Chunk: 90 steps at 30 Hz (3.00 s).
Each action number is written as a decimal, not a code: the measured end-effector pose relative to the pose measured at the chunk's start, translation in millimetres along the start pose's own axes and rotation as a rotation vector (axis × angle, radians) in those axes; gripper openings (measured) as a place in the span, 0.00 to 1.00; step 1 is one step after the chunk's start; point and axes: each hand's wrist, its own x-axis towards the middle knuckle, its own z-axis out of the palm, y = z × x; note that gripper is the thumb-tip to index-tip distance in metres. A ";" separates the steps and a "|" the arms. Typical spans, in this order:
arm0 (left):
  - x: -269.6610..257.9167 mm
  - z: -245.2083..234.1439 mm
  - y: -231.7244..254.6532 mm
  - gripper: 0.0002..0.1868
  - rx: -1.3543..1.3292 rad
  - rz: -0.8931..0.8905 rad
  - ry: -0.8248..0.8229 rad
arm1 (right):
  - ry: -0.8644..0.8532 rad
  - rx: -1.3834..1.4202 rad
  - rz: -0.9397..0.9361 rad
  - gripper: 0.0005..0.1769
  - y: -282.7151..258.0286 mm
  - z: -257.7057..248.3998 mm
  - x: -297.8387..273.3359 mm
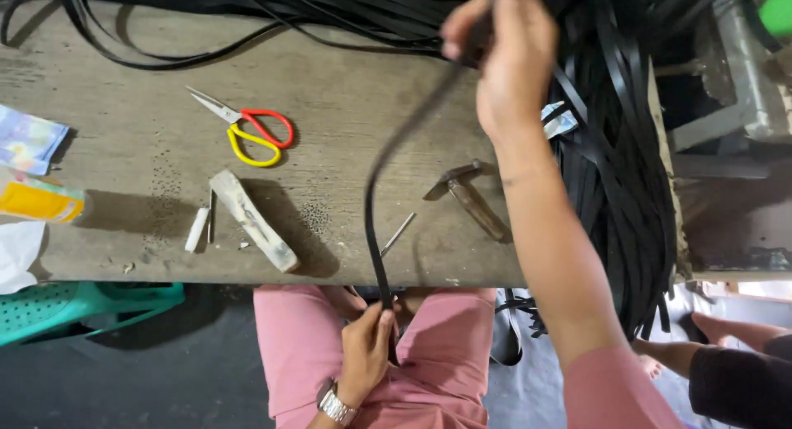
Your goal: Using a hammer and a punch tool to create holes in leather straps on a workbench.
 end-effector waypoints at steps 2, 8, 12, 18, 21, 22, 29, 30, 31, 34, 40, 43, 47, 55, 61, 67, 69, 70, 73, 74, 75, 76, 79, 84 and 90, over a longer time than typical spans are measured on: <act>15.4 -1.6 11.9 0.15 0.017 0.107 0.122 | -0.228 -0.583 0.163 0.22 60.3 -22.8 18.9; 81.3 -19.0 52.5 0.17 -0.059 -0.240 0.102 | -0.458 -0.931 0.146 0.15 58.4 -20.6 -104.5; 96.1 -13.6 40.8 0.14 -0.051 -0.252 0.106 | -0.788 -0.791 0.039 0.13 49.7 -25.7 -175.1; 75.2 -18.5 46.7 0.19 0.055 -0.305 0.102 | -0.886 -1.153 -0.157 0.21 69.8 -43.7 -208.5; 56.9 -22.5 54.3 0.20 0.078 -0.303 -0.033 | -1.011 -1.249 -0.088 0.29 72.7 -41.9 -205.6; 51.9 -23.1 55.2 0.18 0.078 -0.342 -0.037 | -1.005 -1.292 -0.081 0.30 74.7 -40.9 -206.2; 45.7 -24.0 38.6 0.17 0.118 -0.316 0.020 | -0.745 -1.156 -0.190 0.10 24.2 -37.8 -215.2; 46.6 -23.5 33.8 0.17 0.117 -0.317 0.018 | -0.745 -1.157 -0.188 0.10 25.1 -45.4 -222.0; 47.5 -22.7 29.2 0.17 0.181 -0.252 0.015 | -0.751 -1.227 -0.189 0.07 25.7 -53.3 -228.7; 49.4 -20.7 31.0 0.17 0.287 -0.204 0.004 | -0.759 -1.395 -0.200 0.02 17.1 -62.6 -239.2; 48.9 -13.6 25.6 0.14 0.631 -0.005 0.087 | -0.656 -1.560 0.212 0.10 13.0 -67.1 -252.2; 44.8 -11.2 20.7 0.13 0.695 0.166 0.208 | -0.540 -1.213 0.645 0.10 -6.4 -48.2 -256.5; 36.2 -16.6 24.5 0.12 0.534 0.622 0.366 | -0.454 -0.840 0.811 0.05 -34.3 -9.5 -262.3; 34.1 -34.4 20.3 0.11 0.600 0.828 0.333 | -0.551 -0.639 0.813 0.17 -32.5 2.7 -266.3; 50.0 -34.4 4.4 0.07 0.410 0.651 0.483 | -0.754 -0.940 0.196 0.21 11.3 -30.4 -250.3; 67.2 -44.5 44.4 0.06 0.087 0.396 0.350 | -0.908 -1.171 -0.128 0.34 40.6 -48.8 -240.4; 77.5 -43.1 42.3 0.09 0.016 0.334 0.305 | -0.875 -1.224 -0.089 0.38 47.3 -54.1 -243.9; 85.8 -41.4 38.8 0.09 -0.036 0.320 0.272 | -0.843 -1.210 -0.056 0.41 48.0 -54.6 -243.8; 103.7 -36.6 31.2 0.08 -0.137 0.294 0.208 | -0.785 -1.165 -0.044 0.41 52.7 -58.0 -245.8; 109.2 -34.5 29.0 0.09 -0.189 0.285 0.181 | -0.763 -1.137 -0.071 0.39 54.7 -60.1 -246.5; 113.8 -35.4 28.3 0.09 -0.189 0.284 0.174 | -0.758 -1.141 -0.066 0.39 51.9 -58.3 -244.2; 118.2 -35.9 27.4 0.08 -0.169 0.308 0.152 | -0.775 -1.154 -0.071 0.39 49.0 -56.8 -241.8; 127.8 -37.3 20.3 0.06 -0.143 0.327 0.105 | -0.809 -1.173 -0.057 0.39 46.8 -57.8 -238.7; 130.5 -40.5 12.7 0.05 -0.144 0.285 0.045 | -0.846 -1.180 -0.003 0.39 47.7 -58.7 -239.1; 133.1 -39.6 6.7 0.07 -0.165 0.303 0.028 | -0.866 -1.210 0.022 0.37 45.0 -54.9 -237.0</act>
